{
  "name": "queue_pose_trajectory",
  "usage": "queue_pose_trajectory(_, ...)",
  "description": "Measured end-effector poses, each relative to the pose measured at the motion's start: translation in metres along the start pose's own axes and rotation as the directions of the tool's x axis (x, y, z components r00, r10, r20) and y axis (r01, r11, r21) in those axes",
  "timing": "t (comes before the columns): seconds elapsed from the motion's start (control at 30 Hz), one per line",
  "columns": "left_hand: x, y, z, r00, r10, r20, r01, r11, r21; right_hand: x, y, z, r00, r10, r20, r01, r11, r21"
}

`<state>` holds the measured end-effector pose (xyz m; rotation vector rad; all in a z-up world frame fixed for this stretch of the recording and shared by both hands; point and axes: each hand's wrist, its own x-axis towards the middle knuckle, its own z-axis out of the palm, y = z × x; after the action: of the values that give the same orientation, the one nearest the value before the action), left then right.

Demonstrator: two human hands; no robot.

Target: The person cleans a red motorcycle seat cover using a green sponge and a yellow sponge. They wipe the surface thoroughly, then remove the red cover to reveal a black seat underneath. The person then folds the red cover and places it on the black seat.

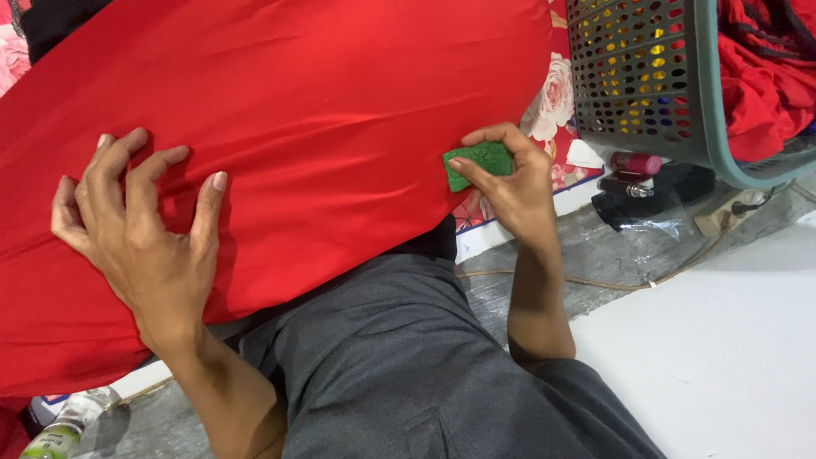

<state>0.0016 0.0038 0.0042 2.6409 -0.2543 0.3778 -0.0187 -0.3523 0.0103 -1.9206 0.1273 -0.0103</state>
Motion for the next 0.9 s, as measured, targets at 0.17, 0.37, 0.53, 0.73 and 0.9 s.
queue_pose_trajectory(0.17,0.0,0.002,0.001,1.0,-0.016,0.011,0.016,1.0,0.001,0.006,0.009,-0.008,0.984,0.172,-0.052,-0.164,0.977,0.134)
queue_pose_trajectory(0.37,0.0,-0.001,0.0,1.0,-0.008,0.006,0.008,1.0,0.005,0.003,0.004,-0.003,0.992,0.127,0.002,-0.126,0.979,0.161)
queue_pose_trajectory(0.53,0.0,-0.003,0.002,1.0,-0.009,-0.004,0.009,1.0,0.016,0.007,0.008,-0.003,0.981,0.175,-0.088,-0.156,0.969,0.189)
queue_pose_trajectory(0.73,0.003,0.002,0.0,1.0,-0.015,0.005,0.015,1.0,0.01,0.006,0.01,-0.006,0.991,0.135,-0.017,-0.13,0.975,0.179)
queue_pose_trajectory(0.9,0.001,-0.002,0.0,1.0,-0.004,0.003,0.004,1.0,0.001,0.0,0.0,0.001,0.988,0.157,0.011,-0.156,0.973,0.169)
